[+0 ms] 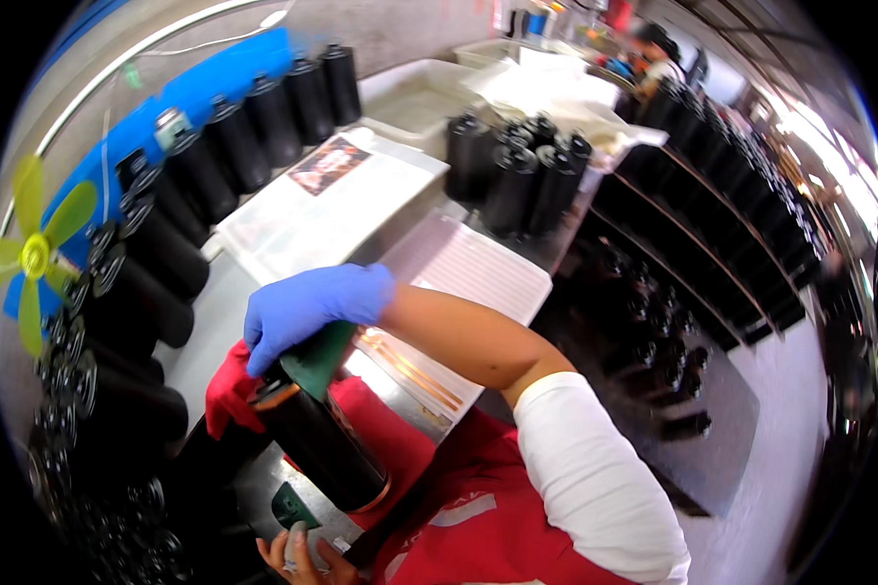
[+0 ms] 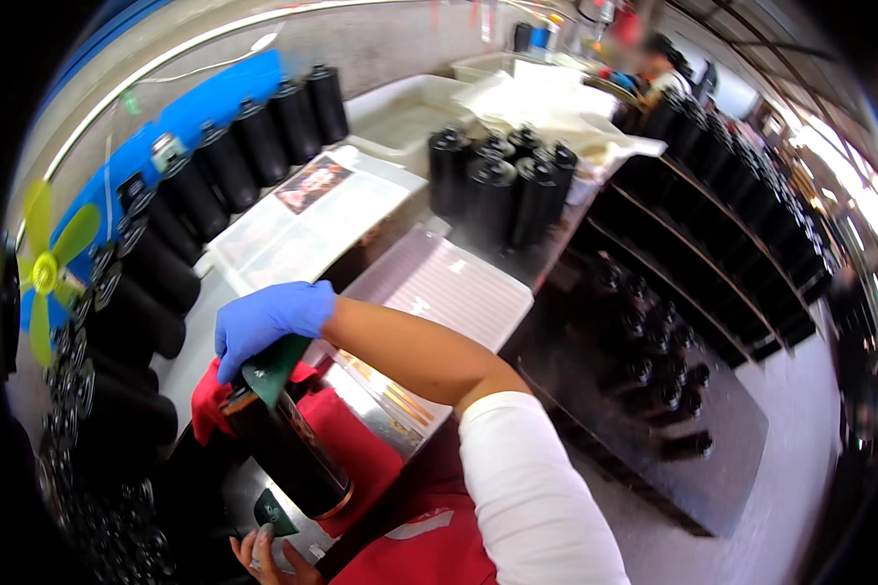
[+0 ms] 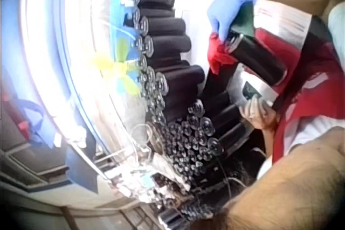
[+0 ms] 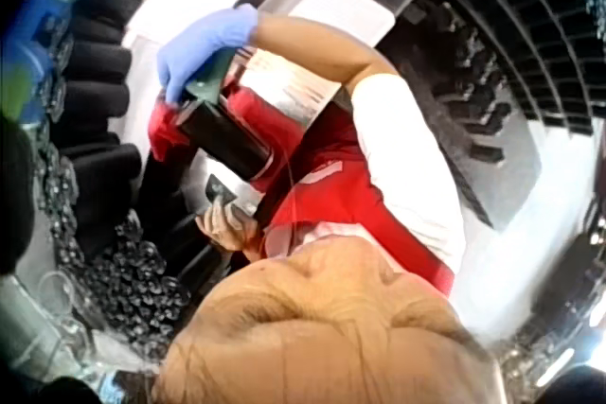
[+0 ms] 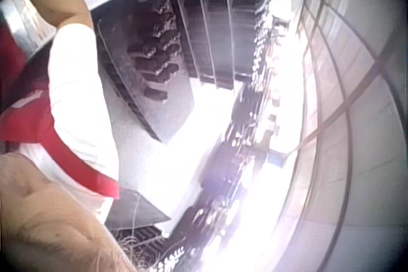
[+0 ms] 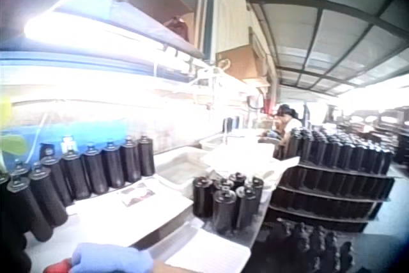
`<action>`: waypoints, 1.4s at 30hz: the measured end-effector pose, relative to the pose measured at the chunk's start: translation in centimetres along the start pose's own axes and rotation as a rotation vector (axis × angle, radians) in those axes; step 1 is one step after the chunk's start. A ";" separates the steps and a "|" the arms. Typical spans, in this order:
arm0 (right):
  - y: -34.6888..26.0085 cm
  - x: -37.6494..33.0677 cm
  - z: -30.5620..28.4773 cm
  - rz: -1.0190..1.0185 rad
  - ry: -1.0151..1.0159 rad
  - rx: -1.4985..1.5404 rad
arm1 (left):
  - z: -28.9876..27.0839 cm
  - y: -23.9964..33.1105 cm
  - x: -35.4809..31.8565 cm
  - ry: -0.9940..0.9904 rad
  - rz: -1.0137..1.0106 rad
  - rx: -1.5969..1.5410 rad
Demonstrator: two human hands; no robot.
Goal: The person applies decorative labels and gold foil strips to black cylindrical containers. They use a green squeegee to smooth the labels and press the foil, then place finished containers on a nearby rack.
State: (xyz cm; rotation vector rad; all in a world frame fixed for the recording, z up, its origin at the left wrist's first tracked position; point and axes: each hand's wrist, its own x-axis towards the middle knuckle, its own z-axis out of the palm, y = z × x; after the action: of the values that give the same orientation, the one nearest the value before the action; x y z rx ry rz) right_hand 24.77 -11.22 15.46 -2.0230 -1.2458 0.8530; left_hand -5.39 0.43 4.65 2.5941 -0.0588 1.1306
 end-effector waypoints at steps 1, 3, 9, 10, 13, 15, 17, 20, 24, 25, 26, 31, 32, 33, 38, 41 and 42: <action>-0.1 -2.7 0.6 -0.067 0.093 0.039 | 0.6 -0.4 -0.3 0.106 -0.009 -0.098; -0.1 -8.3 2.8 -0.130 0.309 0.047 | 0.7 -0.4 0.4 0.144 -0.028 -0.128; 0.0 -25.1 6.5 0.195 0.799 0.118 | 1.8 -1.5 1.0 0.032 0.035 -0.154; 0.4 -27.7 6.5 0.320 0.876 0.045 | 1.9 -0.9 1.6 0.008 0.075 -0.149; 3.8 -33.3 7.2 0.618 1.089 0.066 | 3.0 0.1 2.8 -0.033 0.142 -0.107; 8.8 -36.8 8.5 0.851 1.145 -0.097 | 4.0 1.2 3.3 -0.083 0.102 -0.118; 15.7 -39.5 10.8 1.018 1.209 -0.238 | 5.1 1.9 3.9 -0.141 0.082 -0.133; 25.9 -42.4 13.3 1.214 1.206 -0.329 | 5.9 3.1 5.2 -0.238 0.090 -0.124; 37.2 -46.3 17.6 1.323 1.182 -0.445 | 8.3 5.3 9.2 -0.396 0.186 -0.161; 39.0 -47.0 18.4 1.329 1.151 -0.456 | 9.2 6.2 10.5 -0.428 0.202 -0.171; 40.2 -47.7 19.3 1.339 1.122 -0.471 | 10.1 7.2 11.9 -0.460 0.218 -0.184; 38.5 -48.6 19.2 1.353 1.133 -0.285 | 18.7 11.2 19.1 -0.642 0.249 -0.590; 37.4 -48.2 18.6 1.324 1.132 -0.317 | 21.1 12.0 20.9 -0.646 0.286 -0.625; 35.5 -47.4 17.5 1.304 1.187 -0.267 | 23.9 12.9 22.5 -0.639 0.318 -0.625; 30.7 -45.8 15.5 1.055 1.548 0.805 | 34.1 21.5 31.0 -0.387 0.306 -0.562; 29.3 -44.9 17.5 0.951 1.385 0.892 | 38.6 23.8 32.1 -0.329 0.349 -0.410; 28.2 -44.5 17.8 0.902 1.331 0.850 | 39.2 23.9 32.0 -0.214 0.364 -0.468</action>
State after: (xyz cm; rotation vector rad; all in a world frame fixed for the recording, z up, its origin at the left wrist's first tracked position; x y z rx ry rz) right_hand 10.07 -59.57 -7.84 -1.6760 0.7009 0.1136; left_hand 40.64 -31.19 8.93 2.3102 -0.7730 0.8113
